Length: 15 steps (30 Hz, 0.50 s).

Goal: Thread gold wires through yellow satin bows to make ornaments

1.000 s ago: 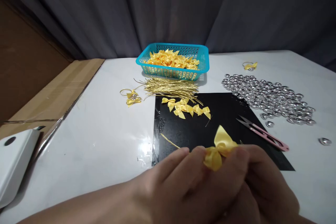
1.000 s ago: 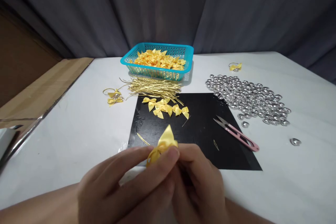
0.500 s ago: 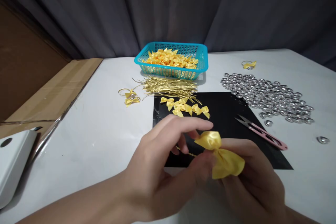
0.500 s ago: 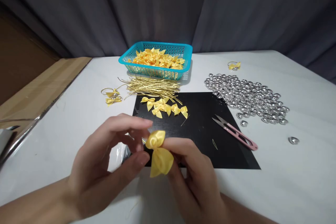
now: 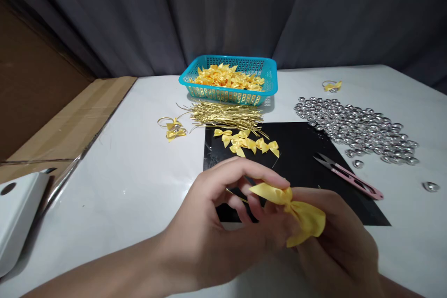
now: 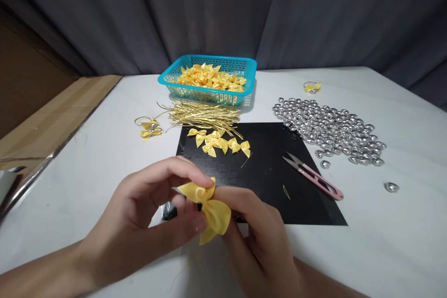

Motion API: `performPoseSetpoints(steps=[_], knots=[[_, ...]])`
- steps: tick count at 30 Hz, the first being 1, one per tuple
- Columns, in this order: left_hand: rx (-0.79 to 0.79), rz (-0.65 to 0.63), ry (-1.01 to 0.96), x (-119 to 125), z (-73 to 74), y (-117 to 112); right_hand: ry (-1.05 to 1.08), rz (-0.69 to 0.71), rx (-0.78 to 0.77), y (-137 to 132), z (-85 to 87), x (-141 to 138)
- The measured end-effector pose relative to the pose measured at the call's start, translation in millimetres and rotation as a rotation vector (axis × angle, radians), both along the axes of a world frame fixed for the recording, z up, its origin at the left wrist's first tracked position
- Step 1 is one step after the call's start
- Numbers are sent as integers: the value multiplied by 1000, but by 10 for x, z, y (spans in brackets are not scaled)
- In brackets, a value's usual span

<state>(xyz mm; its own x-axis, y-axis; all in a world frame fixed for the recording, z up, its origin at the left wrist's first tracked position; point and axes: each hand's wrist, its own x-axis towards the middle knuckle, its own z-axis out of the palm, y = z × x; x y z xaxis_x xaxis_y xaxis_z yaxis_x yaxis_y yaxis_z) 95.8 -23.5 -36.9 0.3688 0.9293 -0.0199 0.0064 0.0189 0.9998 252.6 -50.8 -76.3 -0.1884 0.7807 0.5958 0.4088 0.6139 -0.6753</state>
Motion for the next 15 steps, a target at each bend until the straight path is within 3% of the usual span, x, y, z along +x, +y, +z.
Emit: performPoseSetpoints(steps=[8, 11, 15], knots=[[80, 81, -50, 48, -14, -63, -93, -41, 41, -64, 7, -23], [174, 122, -48, 53, -53, -82, -59, -58, -22, -126, 22, -34], [304, 89, 22, -2, -95, -98, 37, 44, -165, -123, 42, -10]])
